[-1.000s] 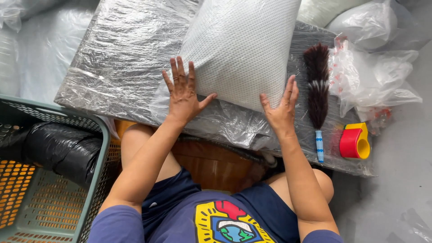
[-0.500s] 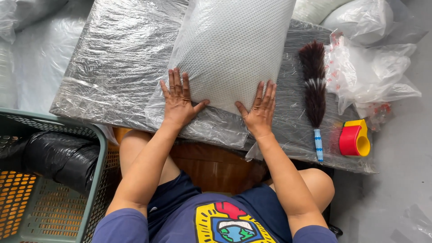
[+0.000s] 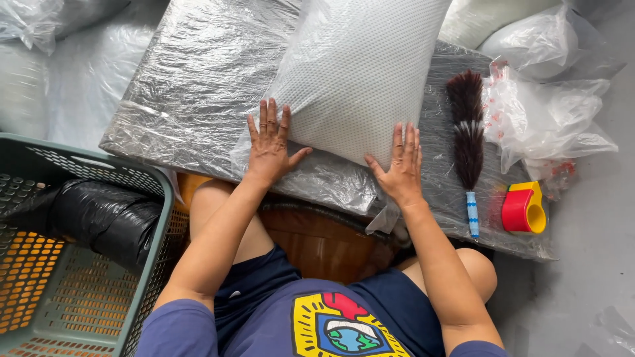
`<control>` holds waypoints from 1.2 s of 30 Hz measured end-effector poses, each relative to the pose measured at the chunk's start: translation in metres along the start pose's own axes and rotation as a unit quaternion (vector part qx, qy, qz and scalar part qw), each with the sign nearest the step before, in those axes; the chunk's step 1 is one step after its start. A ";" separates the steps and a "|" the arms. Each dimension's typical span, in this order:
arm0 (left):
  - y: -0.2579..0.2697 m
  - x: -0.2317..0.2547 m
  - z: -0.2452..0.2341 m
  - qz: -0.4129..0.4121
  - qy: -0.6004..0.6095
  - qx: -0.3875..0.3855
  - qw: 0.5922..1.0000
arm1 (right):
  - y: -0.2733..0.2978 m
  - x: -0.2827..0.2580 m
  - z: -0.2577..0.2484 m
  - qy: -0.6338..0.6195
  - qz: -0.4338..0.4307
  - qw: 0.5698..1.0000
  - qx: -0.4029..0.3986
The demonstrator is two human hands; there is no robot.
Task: Placing a pillow into a plastic bag and using a vacuum cleaner nozzle to remove air and compress the pillow for packaging.
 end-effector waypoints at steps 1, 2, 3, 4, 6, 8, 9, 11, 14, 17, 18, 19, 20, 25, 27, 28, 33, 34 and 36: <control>0.003 -0.001 -0.003 -0.003 -0.003 0.000 1.000 | -0.004 -0.001 -0.009 -0.003 -0.002 1.000 -0.002; 0.006 -0.003 -0.007 -0.025 -0.002 0.017 1.000 | -0.008 -0.002 -0.017 0.001 0.003 1.000 -0.021; 0.006 -0.005 -0.011 -0.045 -0.003 0.036 0.998 | -0.013 -0.003 -0.025 0.006 0.008 0.999 -0.039; 0.007 -0.008 -0.015 -0.047 -0.006 0.036 0.998 | -0.020 -0.002 -0.028 0.003 0.006 0.999 -0.040; 0.011 -0.012 -0.022 -0.028 -0.026 0.037 0.999 | -0.034 0.001 -0.036 -0.006 0.016 1.000 -0.010; 0.010 -0.020 -0.026 -0.042 -0.033 0.032 0.998 | -0.050 -0.002 -0.035 -0.007 0.008 1.000 0.013; 0.016 -0.023 -0.028 -0.057 -0.036 0.025 0.997 | -0.055 -0.003 -0.036 -0.005 0.001 0.999 0.034; 0.023 -0.027 -0.039 -0.081 -0.021 0.019 0.996 | -0.061 -0.008 -0.020 0.011 -0.025 0.998 0.055; 0.031 -0.037 -0.062 -0.103 0.001 0.012 0.995 | -0.060 -0.011 0.018 0.023 -0.072 0.995 0.071; 0.053 -0.047 -0.098 -0.098 0.019 0.054 0.994 | -0.049 -0.013 0.039 0.024 -0.087 0.994 0.065; 0.061 -0.048 -0.111 -0.086 0.038 0.099 0.991 | -0.046 -0.013 0.040 0.037 -0.079 0.994 0.070; 0.070 -0.055 -0.115 -0.095 0.031 0.101 0.990 | -0.052 -0.015 0.032 0.029 -0.086 0.994 0.066; 0.079 -0.063 -0.121 -0.093 0.022 0.145 0.985 | -0.058 -0.018 0.025 0.030 -0.107 0.992 0.060; 0.120 -0.074 -0.149 -0.157 0.062 0.165 0.972 | -0.091 -0.036 -0.007 0.028 -0.043 0.996 -0.067; 0.132 -0.074 -0.152 -0.145 0.071 0.192 0.968 | -0.096 -0.047 -0.009 0.029 -0.117 0.987 0.109; 0.137 -0.071 -0.152 -0.151 0.066 0.196 0.967 | -0.093 -0.046 0.005 0.023 -0.123 0.986 0.106; 0.167 -0.056 -0.119 -0.194 0.084 0.140 0.967 | -0.075 -0.054 0.048 0.127 -0.134 0.981 0.063; 0.160 -0.054 -0.125 -0.189 0.087 0.143 0.967 | -0.079 -0.054 0.052 0.130 -0.133 0.980 0.069; 0.155 -0.041 -0.135 -0.136 -0.008 0.110 0.985 | -0.074 -0.048 0.052 0.130 -0.119 0.983 0.050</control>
Point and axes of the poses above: each hand's wrist, its own y-axis away from the middle knuckle, its own z-axis out of the palm, x = y × z, the point moved 2 cm from there along -y, towards the middle knuckle, and after that the axes turned 15 degrees about x, right-handed, at the moved point
